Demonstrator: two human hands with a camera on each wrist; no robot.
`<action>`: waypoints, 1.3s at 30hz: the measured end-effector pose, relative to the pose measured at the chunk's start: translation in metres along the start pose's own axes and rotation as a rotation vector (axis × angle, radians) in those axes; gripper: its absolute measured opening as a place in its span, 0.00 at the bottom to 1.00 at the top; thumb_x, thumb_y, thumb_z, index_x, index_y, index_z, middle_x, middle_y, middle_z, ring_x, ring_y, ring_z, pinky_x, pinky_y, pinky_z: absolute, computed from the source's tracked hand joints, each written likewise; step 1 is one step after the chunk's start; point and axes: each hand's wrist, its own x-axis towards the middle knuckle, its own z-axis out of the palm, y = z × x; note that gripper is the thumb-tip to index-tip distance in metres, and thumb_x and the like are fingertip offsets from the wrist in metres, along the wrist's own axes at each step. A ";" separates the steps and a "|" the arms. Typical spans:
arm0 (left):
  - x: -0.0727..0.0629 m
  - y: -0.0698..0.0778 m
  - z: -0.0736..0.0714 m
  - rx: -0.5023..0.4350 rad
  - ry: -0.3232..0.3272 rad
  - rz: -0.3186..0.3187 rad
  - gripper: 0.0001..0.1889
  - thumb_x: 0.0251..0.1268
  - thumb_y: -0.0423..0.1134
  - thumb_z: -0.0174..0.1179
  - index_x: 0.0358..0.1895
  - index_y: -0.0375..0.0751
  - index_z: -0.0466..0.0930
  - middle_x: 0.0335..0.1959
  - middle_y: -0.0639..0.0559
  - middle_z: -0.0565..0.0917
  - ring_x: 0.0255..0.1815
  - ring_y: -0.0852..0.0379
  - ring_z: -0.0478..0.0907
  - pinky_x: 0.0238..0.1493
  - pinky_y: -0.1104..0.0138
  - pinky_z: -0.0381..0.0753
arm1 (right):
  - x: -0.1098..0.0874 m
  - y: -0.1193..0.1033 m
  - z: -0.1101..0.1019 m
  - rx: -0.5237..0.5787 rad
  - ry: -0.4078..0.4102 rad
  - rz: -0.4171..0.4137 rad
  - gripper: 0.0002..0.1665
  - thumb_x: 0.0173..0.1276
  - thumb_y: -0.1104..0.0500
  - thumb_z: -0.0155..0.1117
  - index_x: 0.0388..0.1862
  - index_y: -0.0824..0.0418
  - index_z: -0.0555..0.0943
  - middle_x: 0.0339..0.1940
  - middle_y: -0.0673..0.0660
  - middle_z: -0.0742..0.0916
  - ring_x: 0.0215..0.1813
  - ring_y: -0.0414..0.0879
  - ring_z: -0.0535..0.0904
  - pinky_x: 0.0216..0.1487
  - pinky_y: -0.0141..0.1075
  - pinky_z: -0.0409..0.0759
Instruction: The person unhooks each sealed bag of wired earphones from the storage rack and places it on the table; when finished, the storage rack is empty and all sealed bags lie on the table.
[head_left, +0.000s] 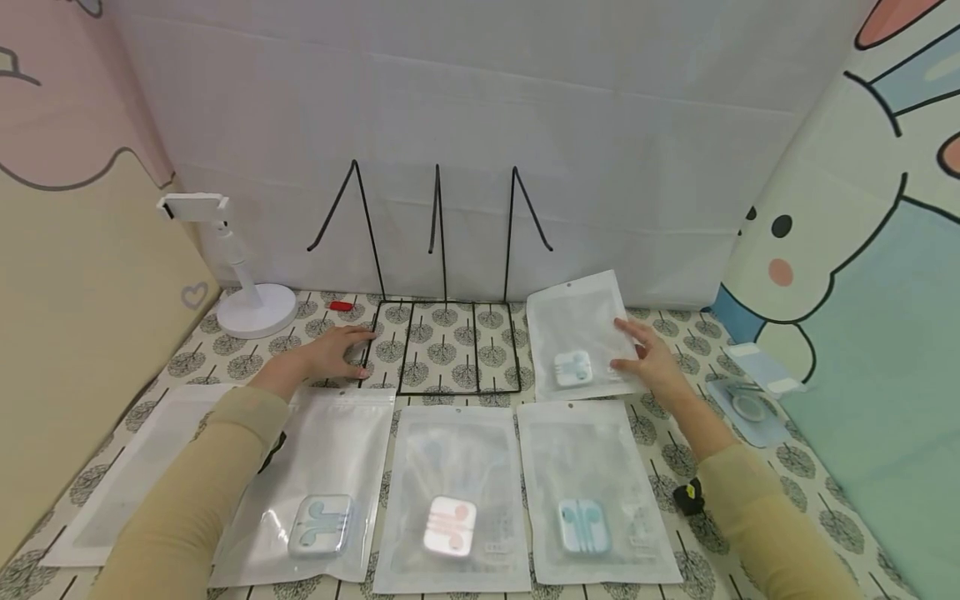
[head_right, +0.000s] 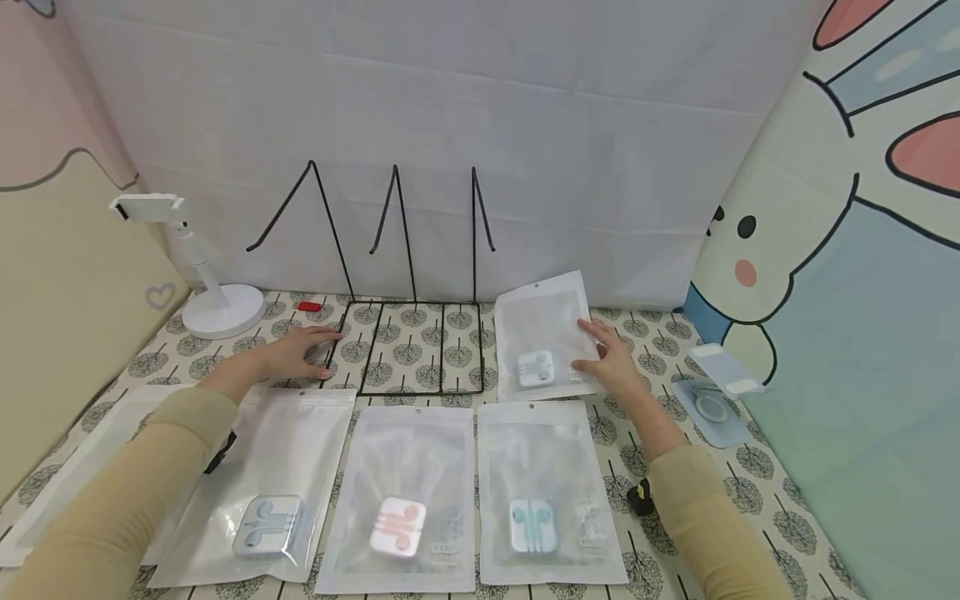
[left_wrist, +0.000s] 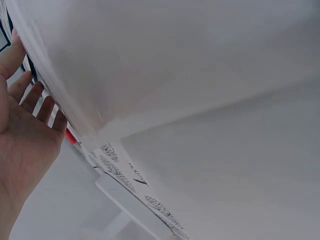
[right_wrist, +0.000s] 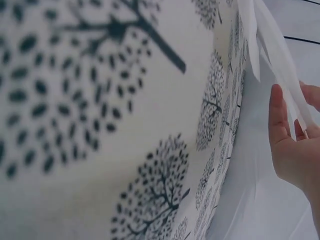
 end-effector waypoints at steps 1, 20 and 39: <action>0.000 0.000 0.000 0.001 -0.001 -0.003 0.42 0.59 0.51 0.63 0.73 0.40 0.55 0.73 0.32 0.51 0.70 0.23 0.43 0.61 0.28 0.43 | 0.001 0.001 -0.001 -0.008 -0.020 0.004 0.47 0.56 0.68 0.66 0.74 0.57 0.57 0.77 0.60 0.51 0.73 0.70 0.51 0.72 0.56 0.54; 0.000 0.001 0.000 -0.005 0.002 -0.010 0.42 0.59 0.51 0.63 0.73 0.40 0.54 0.73 0.33 0.51 0.70 0.23 0.42 0.62 0.28 0.40 | 0.014 0.023 -0.011 -0.426 -0.234 -0.084 0.50 0.57 0.49 0.71 0.73 0.60 0.58 0.74 0.69 0.54 0.69 0.71 0.55 0.65 0.67 0.55; 0.000 0.000 -0.003 -0.043 0.000 -0.026 0.43 0.60 0.52 0.62 0.74 0.42 0.52 0.74 0.34 0.49 0.72 0.27 0.41 0.64 0.30 0.44 | 0.018 0.014 -0.021 -0.540 -0.273 -0.123 0.50 0.60 0.46 0.68 0.73 0.64 0.57 0.70 0.75 0.56 0.66 0.74 0.57 0.59 0.70 0.62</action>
